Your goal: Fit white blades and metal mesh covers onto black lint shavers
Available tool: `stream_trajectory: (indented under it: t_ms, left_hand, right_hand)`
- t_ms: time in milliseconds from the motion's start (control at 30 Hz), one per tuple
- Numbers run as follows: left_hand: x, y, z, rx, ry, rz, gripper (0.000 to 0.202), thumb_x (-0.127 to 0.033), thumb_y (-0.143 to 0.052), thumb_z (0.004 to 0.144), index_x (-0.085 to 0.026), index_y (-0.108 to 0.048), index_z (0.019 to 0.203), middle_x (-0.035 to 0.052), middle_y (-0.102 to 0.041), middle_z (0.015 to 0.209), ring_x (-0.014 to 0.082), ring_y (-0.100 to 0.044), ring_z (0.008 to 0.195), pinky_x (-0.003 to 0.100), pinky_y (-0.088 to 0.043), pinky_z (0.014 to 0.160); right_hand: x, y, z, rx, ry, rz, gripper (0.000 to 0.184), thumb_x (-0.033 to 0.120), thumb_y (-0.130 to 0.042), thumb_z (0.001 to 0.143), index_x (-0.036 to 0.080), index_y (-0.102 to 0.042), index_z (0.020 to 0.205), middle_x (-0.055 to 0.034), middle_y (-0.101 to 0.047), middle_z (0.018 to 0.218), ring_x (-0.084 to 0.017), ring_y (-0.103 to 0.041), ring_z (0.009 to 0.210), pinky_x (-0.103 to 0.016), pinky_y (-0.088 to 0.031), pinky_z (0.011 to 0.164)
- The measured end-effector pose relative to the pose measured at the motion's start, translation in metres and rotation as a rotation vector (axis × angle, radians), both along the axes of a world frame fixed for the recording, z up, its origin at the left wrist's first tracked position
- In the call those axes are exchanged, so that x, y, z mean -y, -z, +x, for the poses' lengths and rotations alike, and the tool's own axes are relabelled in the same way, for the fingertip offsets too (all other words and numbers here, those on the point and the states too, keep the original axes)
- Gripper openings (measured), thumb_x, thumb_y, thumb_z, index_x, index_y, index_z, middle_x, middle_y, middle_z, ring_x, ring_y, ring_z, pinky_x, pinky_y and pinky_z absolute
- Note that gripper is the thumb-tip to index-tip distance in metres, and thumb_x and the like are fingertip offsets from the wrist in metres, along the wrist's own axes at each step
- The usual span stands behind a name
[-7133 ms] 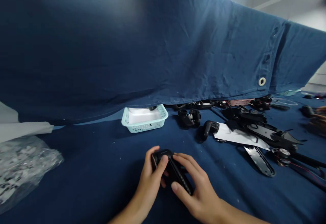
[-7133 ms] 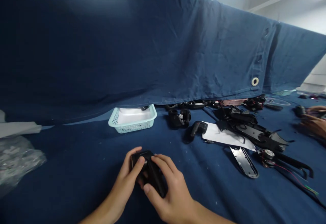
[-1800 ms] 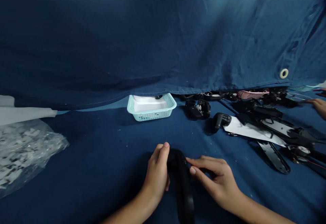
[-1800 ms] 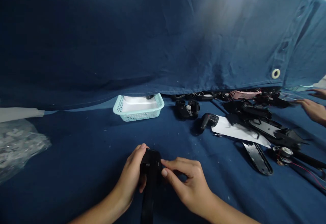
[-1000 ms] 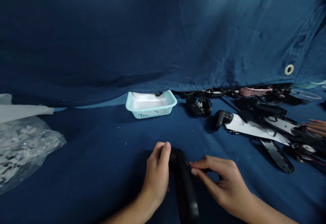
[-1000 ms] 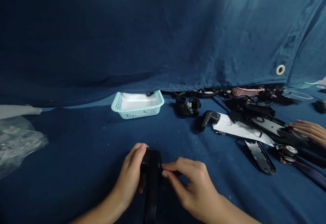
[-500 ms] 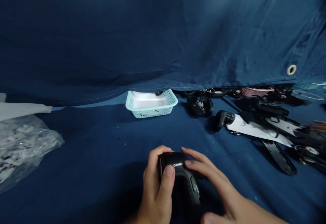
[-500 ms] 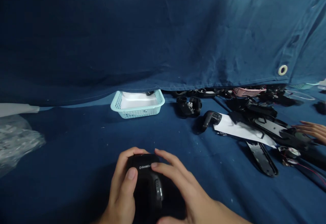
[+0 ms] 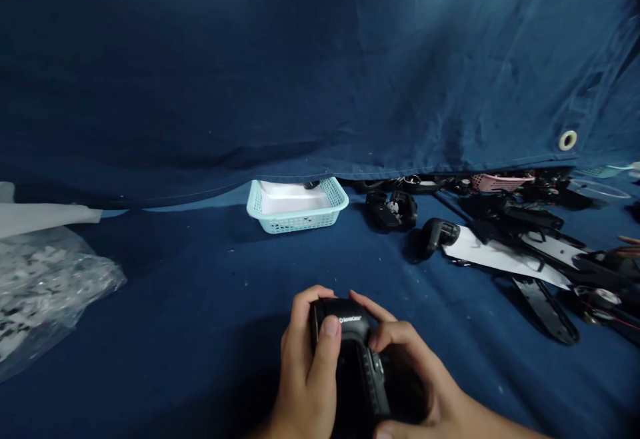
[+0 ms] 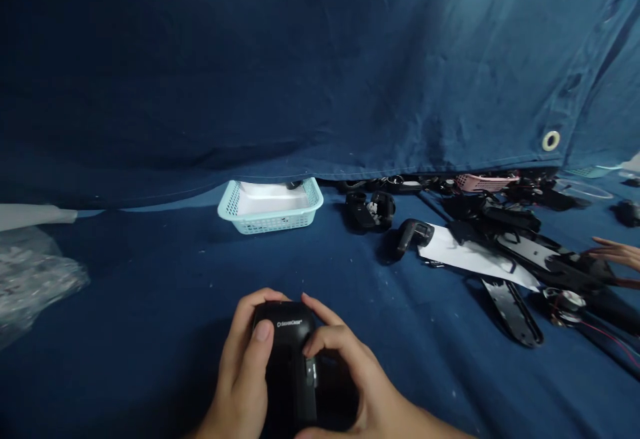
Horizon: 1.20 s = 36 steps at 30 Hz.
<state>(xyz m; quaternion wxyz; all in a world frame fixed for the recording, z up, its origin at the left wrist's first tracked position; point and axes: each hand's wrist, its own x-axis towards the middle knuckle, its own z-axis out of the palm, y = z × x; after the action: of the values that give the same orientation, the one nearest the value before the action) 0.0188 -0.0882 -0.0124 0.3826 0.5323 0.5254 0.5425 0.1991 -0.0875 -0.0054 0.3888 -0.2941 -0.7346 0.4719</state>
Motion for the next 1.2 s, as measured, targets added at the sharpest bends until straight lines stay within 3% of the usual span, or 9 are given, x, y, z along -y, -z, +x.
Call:
stream_trajectory:
  t_ms: [167,467,533,633,700,800,867,967,1200]
  left_hand:
    - [0.001,-0.001,0.001,-0.027,0.007,-0.017,0.032,-0.055,-0.037,0.097,-0.029,-0.050,0.110,0.0028,-0.058,0.110,0.0243,-0.055,0.102,0.041,-0.041,0.089]
    - [-0.003,-0.003,0.005,-0.029,-0.026,-0.094,0.033,-0.054,-0.037,0.097,-0.027,-0.051,0.110,0.0046,-0.058,0.116,0.0259,-0.053,0.110,0.046,-0.039,0.098]
    - [-0.003,-0.003,0.005,-0.027,-0.031,-0.085,0.034,-0.054,-0.036,0.097,-0.027,-0.051,0.110,0.0047,-0.059,0.115,0.0254,-0.054,0.110,0.046,-0.040,0.096]
    - [-0.003,-0.006,0.004,-0.019,-0.042,-0.087,0.037,-0.057,-0.036,0.096,-0.026,-0.049,0.112,0.0044,-0.061,0.109,0.0236,-0.057,0.101,0.042,-0.047,0.088]
    - [-0.004,-0.010,0.004,-0.054,-0.036,-0.070,0.035,-0.055,-0.039,0.096,-0.026,-0.048,0.114,0.0040,-0.061,0.108,0.0223,-0.059,0.097,0.040,-0.049,0.085]
    - [-0.005,-0.019,0.003,-0.170,0.007,0.004,0.030,-0.047,-0.047,0.094,-0.025,-0.049,0.114,0.0045,-0.062,0.106,0.0219,-0.061,0.096,0.041,-0.050,0.086]
    - [-0.006,-0.026,0.003,-0.251,0.048,0.067,0.027,-0.041,-0.051,0.091,-0.023,-0.050,0.111,0.0049,-0.063,0.101,0.0216,-0.063,0.091,0.041,-0.052,0.084]
    - [-0.007,-0.035,0.003,-0.333,0.091,0.146,0.024,-0.035,-0.053,0.088,-0.021,-0.053,0.107,0.0047,-0.064,0.094,0.0202,-0.065,0.082,0.039,-0.054,0.078]
    - [-0.006,-0.033,0.004,-0.453,0.093,0.260,0.024,-0.030,-0.054,0.086,-0.019,-0.054,0.108,0.0067,-0.064,0.095,0.0217,-0.066,0.085,0.040,-0.056,0.074]
  right_hand:
    - [0.000,0.006,-0.001,-0.035,0.014,-0.066,0.054,0.033,-0.083,0.072,0.034,-0.051,0.115,-0.0115,-0.031,0.159,-0.037,-0.044,0.137,-0.054,-0.044,0.105]
    - [0.003,0.007,-0.005,-0.120,0.045,-0.294,0.055,0.030,-0.088,0.064,0.033,-0.056,0.109,-0.0084,-0.028,0.160,-0.039,-0.033,0.142,-0.059,-0.030,0.111]
    - [0.003,0.005,-0.006,-0.164,0.008,-0.349,0.055,0.028,-0.086,0.067,0.037,-0.056,0.112,-0.0031,-0.025,0.161,-0.036,-0.028,0.145,-0.057,-0.026,0.113]
    - [0.002,0.000,-0.007,-0.341,-0.054,-0.554,0.069,0.028,-0.078,0.077,0.050,-0.042,0.131,0.0038,-0.022,0.162,-0.030,-0.031,0.144,-0.052,-0.035,0.108]
    - [0.000,-0.003,-0.008,-0.479,-0.080,-0.737,0.069,0.030,-0.072,0.082,0.048,-0.035,0.138,-0.0003,-0.031,0.157,-0.030,-0.043,0.136,-0.050,-0.045,0.099]
    - [-0.002,-0.007,-0.010,-0.598,-0.102,-0.906,0.053,0.027,-0.064,0.084,0.033,-0.048,0.134,-0.0068,-0.058,0.132,-0.028,-0.062,0.113,-0.042,-0.050,0.088]
    - [-0.003,-0.008,-0.011,-0.645,-0.106,-0.973,0.047,0.020,-0.059,0.083,0.031,-0.054,0.128,-0.0035,-0.068,0.111,-0.022,-0.068,0.097,-0.035,-0.050,0.081]
    - [-0.002,-0.009,-0.011,-0.710,-0.131,-1.044,0.044,0.015,-0.055,0.080,0.031,-0.057,0.121,0.0002,-0.071,0.096,-0.019,-0.068,0.089,-0.029,-0.049,0.075]
    - [-0.004,-0.008,-0.012,-0.800,-0.189,-1.085,0.041,0.015,-0.052,0.076,0.028,-0.060,0.115,0.0007,-0.071,0.098,-0.019,-0.067,0.088,-0.031,-0.046,0.083]
